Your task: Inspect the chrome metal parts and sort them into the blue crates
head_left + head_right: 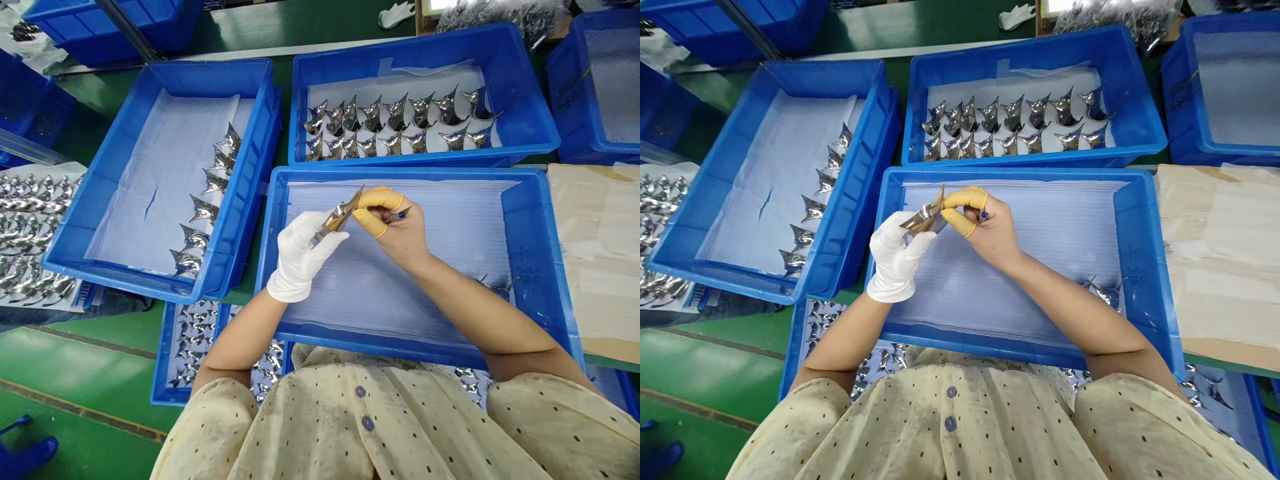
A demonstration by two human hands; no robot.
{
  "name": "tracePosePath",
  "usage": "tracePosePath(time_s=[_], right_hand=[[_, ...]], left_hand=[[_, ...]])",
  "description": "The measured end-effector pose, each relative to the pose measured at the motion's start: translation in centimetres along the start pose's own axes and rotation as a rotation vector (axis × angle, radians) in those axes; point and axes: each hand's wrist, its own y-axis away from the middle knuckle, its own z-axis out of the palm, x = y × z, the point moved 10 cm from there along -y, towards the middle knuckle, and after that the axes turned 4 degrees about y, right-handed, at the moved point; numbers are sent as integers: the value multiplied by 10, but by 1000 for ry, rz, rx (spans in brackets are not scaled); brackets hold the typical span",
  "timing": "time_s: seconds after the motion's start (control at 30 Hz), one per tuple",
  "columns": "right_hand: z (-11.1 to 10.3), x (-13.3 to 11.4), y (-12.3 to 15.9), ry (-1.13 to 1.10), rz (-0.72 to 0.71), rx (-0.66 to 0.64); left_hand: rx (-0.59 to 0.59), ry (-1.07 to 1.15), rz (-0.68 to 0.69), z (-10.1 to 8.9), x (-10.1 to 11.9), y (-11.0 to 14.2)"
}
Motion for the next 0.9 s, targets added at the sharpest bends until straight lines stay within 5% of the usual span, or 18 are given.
tracePosePath(time_s=[0.13,0.33,0.47,0.67,0.9], right_hand=[[-1,-10,0,41,-117,-17],[11,-38,8,80,-340,-92],[12,-43,12,124,-369,-85],[12,-23,10,102,-160,-123],[13,9,-4,-177,204,-68]], left_hand=[[36,54,-23,-4,-4,-3],[8,114,-228,0,-27,-1],[12,162,-247,1,-31,1],[12,195,-291,0,-32,0],[-15,492,-655,18,-52,16]])
